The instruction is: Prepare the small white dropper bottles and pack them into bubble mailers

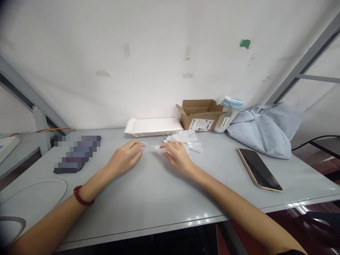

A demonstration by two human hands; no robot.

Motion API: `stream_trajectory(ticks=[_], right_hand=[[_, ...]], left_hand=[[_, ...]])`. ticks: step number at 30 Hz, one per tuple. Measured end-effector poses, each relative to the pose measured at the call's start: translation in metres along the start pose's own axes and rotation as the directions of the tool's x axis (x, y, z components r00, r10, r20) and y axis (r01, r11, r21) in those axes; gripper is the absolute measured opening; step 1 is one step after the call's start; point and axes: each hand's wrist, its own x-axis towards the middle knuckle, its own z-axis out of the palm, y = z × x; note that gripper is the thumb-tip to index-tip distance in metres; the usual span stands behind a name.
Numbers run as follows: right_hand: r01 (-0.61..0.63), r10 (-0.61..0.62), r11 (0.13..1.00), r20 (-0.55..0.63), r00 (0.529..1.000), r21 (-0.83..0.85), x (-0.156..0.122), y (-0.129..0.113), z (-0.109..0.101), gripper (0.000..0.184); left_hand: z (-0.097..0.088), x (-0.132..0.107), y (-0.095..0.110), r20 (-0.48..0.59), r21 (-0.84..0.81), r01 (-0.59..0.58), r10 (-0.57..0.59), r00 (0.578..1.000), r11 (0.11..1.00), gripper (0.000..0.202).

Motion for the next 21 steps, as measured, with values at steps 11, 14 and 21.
stream_trajectory(ticks=[11, 14, 21], right_hand=[[-0.127, 0.134, 0.971, -0.021, 0.991, 0.200, -0.001, -0.016, -0.008, 0.020], [-0.145, 0.151, 0.964, -0.010, 0.989, 0.222, -0.001, -0.017, -0.008, 0.020], [-0.279, 0.273, 0.886, 0.069, 0.959, 0.371, -0.001, -0.019, -0.012, 0.022]], left_hand=[[0.001, 0.000, 0.014, 0.111, -0.203, 0.013, 0.010, 0.994, 0.979, 0.022], [-0.001, 0.002, 0.015, 0.107, -0.305, 0.067, -0.036, 0.994, 0.950, 0.023], [-0.005, 0.004, 0.018, 0.127, -0.441, 0.191, -0.149, 0.981, 0.877, 0.023]])
